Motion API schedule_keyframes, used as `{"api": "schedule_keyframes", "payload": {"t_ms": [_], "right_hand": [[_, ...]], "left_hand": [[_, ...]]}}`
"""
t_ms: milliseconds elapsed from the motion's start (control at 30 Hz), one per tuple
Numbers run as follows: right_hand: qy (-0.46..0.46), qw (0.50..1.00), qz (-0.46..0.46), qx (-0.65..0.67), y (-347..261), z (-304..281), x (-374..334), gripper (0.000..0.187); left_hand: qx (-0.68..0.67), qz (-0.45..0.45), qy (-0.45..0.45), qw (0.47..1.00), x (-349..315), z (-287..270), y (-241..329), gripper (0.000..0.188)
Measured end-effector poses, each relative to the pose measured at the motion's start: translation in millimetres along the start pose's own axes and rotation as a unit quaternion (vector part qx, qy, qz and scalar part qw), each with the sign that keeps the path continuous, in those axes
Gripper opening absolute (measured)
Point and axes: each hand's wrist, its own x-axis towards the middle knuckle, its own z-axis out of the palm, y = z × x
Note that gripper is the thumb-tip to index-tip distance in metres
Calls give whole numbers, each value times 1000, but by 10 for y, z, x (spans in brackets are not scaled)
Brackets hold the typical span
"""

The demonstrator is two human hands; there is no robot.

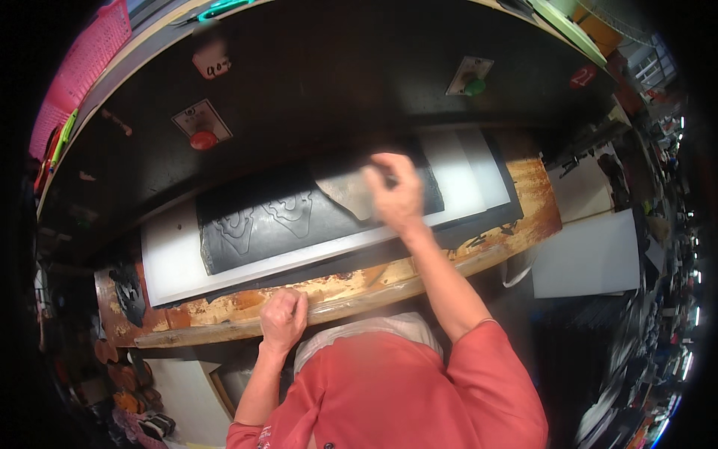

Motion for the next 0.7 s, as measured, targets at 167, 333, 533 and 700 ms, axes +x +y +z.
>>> {"api": "schedule_keyframes", "payload": {"t_ms": [167, 333, 533, 700], "right_hand": [[201, 967, -155, 14, -295, -1122, 537, 20], [145, 969, -175, -95, -303, -1742, 451, 26], [115, 984, -9, -138, 277, -1595, -822, 28], [36, 939, -179, -292, 633, -1382, -1192, 23]], "left_hand": [[37, -2, 40, 998, -72, 37, -3, 20], [74, 0, 73, 995, -61, 86, 14, 27], [94, -39, 112, 988, 33, 47, 34, 30], [106, -73, 99, 987, 61, 8, 33, 30]]}}
